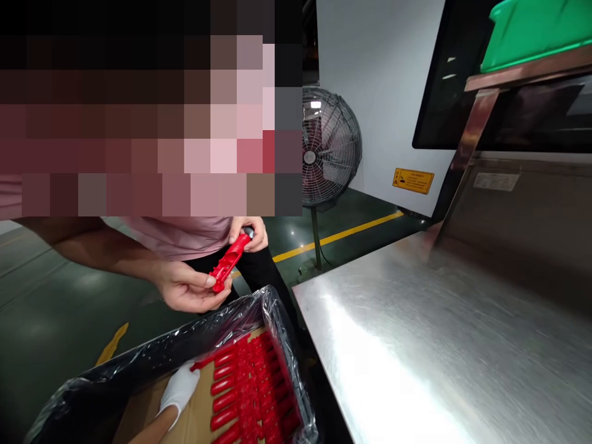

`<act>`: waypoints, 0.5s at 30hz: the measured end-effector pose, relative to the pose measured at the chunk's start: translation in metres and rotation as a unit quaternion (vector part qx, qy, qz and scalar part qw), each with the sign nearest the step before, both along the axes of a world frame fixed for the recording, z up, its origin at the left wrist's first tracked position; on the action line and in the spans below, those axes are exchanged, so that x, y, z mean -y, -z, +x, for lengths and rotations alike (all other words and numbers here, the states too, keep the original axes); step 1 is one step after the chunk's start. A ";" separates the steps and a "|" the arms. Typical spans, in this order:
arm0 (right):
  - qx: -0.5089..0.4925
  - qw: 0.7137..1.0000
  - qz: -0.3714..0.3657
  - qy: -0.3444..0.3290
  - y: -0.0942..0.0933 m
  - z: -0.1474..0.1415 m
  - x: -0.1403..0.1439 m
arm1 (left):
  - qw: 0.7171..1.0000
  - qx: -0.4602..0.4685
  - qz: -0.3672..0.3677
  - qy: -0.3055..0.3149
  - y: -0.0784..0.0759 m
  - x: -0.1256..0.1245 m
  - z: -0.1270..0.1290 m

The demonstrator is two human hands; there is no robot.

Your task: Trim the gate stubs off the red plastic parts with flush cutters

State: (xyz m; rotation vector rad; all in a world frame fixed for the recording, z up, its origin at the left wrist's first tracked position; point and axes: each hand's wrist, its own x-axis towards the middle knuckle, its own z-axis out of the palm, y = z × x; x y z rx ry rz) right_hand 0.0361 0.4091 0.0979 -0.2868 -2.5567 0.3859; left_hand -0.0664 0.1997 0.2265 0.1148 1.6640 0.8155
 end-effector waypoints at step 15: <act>-0.050 0.997 0.041 0.031 -0.006 -0.015 0.002 | 0.991 -0.095 0.092 -0.021 0.058 0.006 -0.013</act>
